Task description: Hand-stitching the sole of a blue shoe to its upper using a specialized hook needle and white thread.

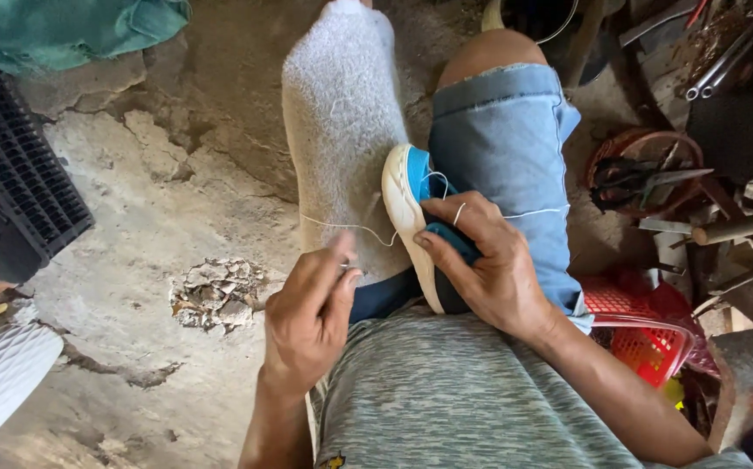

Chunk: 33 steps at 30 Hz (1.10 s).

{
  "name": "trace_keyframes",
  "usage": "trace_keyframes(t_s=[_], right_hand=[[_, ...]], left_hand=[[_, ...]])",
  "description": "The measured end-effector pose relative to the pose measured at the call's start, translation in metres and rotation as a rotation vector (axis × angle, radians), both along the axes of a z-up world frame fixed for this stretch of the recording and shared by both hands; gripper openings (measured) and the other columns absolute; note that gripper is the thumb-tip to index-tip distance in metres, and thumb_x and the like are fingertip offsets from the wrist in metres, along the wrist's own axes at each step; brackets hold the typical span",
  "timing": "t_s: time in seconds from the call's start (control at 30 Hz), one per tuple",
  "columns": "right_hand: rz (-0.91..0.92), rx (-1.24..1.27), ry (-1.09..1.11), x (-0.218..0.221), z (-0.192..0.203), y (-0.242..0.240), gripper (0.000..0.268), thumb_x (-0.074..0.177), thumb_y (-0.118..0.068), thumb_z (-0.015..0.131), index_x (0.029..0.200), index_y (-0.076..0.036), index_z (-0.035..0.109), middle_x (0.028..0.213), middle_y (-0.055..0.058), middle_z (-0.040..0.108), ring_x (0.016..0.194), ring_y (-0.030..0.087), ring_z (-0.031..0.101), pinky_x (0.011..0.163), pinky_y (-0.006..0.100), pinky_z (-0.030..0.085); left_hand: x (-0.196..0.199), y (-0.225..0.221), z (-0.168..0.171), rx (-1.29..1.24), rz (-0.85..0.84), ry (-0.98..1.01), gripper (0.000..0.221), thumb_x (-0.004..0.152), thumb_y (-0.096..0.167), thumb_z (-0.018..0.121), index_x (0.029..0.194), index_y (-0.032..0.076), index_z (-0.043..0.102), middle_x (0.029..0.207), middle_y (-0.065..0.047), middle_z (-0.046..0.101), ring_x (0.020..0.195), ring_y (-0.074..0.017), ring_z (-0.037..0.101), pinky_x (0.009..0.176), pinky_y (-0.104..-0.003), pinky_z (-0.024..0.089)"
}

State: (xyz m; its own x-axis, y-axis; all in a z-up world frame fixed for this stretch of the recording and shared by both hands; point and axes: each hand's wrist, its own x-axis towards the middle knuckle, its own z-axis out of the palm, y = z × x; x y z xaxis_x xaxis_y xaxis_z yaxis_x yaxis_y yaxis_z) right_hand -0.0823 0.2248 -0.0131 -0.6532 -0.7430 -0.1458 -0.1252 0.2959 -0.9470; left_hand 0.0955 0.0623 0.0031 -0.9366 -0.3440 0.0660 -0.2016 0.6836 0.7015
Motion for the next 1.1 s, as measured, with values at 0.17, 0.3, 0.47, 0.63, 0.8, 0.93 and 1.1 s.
trace_keyframes(t_s=[0.17, 0.3, 0.47, 0.63, 0.8, 0.93, 1.1], right_hand=[[0.011, 0.001, 0.034, 0.0, -0.001, -0.002, 0.03, 0.101, -0.017, 0.067, 0.126, 0.0, 0.066, 0.109, 0.011, 0.067, 0.103, 0.025, 0.065, 0.092, 0.036, 0.049], [0.013, 0.018, 0.064, 0.001, -0.003, 0.001, 0.032, 0.102, -0.019, 0.067, 0.127, 0.0, 0.065, 0.111, 0.012, 0.068, 0.103, 0.026, 0.066, 0.092, 0.037, 0.05], [0.016, 0.017, 0.081, 0.0, -0.002, -0.001, 0.03, 0.101, -0.018, 0.067, 0.126, 0.0, 0.066, 0.111, 0.011, 0.068, 0.103, 0.025, 0.066, 0.093, 0.037, 0.049], [0.019, 0.047, 0.082, 0.001, -0.002, -0.001, 0.029, 0.101, -0.02, 0.067, 0.125, -0.003, 0.067, 0.111, 0.01, 0.069, 0.104, 0.024, 0.065, 0.096, 0.037, 0.047], [0.001, 0.053, 0.136, 0.005, -0.005, -0.001, 0.028, 0.101, -0.017, 0.07, 0.124, -0.004, 0.067, 0.111, 0.011, 0.068, 0.105, 0.025, 0.064, 0.095, 0.038, 0.049], [0.037, 0.075, 0.223, 0.008, -0.007, -0.003, 0.027, 0.102, -0.018, 0.067, 0.125, -0.003, 0.065, 0.112, 0.012, 0.067, 0.103, 0.028, 0.064, 0.092, 0.041, 0.048], [0.018, 0.027, 0.383, 0.015, -0.014, -0.008, 0.023, 0.1, -0.011, 0.071, 0.119, 0.0, 0.066, 0.107, 0.015, 0.068, 0.095, 0.029, 0.067, 0.086, 0.041, 0.05]], left_hand=[[-0.028, -0.006, 0.038, -0.102, -0.057, -0.172, 0.037, 0.107, 0.009, 0.064, 0.143, 0.016, 0.061, 0.093, 0.001, 0.058, 0.061, -0.0084, 0.052, 0.046, -0.025, 0.045], [-0.034, -0.007, 0.041, -0.175, -0.117, -0.175, 0.038, 0.106, 0.008, 0.068, 0.143, 0.015, 0.062, 0.092, 0.001, 0.056, 0.061, -0.01, 0.053, 0.05, -0.029, 0.044], [-0.037, -0.009, 0.042, -0.188, -0.12, -0.193, 0.039, 0.104, 0.005, 0.07, 0.142, 0.014, 0.063, 0.091, 0.0, 0.057, 0.062, -0.0093, 0.053, 0.048, -0.027, 0.044], [-0.036, -0.008, 0.044, -0.193, -0.109, -0.219, 0.039, 0.104, 0.006, 0.069, 0.142, 0.014, 0.063, 0.09, 0.001, 0.055, 0.058, -0.0083, 0.048, 0.045, -0.026, 0.039], [-0.037, -0.011, 0.046, -0.216, -0.114, -0.233, 0.04, 0.102, 0.006, 0.073, 0.14, 0.014, 0.064, 0.088, 0.002, 0.056, 0.054, -0.0061, 0.045, 0.042, -0.023, 0.041], [-0.047, -0.019, 0.058, -0.217, -0.136, -0.298, 0.04, 0.101, 0.005, 0.07, 0.14, 0.014, 0.065, 0.084, 0.002, 0.053, 0.053, -0.0091, 0.047, 0.042, -0.027, 0.039], [-0.052, -0.039, 0.054, -0.18, -0.297, -0.471, 0.051, 0.099, 0.015, 0.066, 0.148, 0.019, 0.058, 0.087, 0.004, 0.061, 0.041, -0.0045, 0.036, 0.029, -0.017, 0.031]])
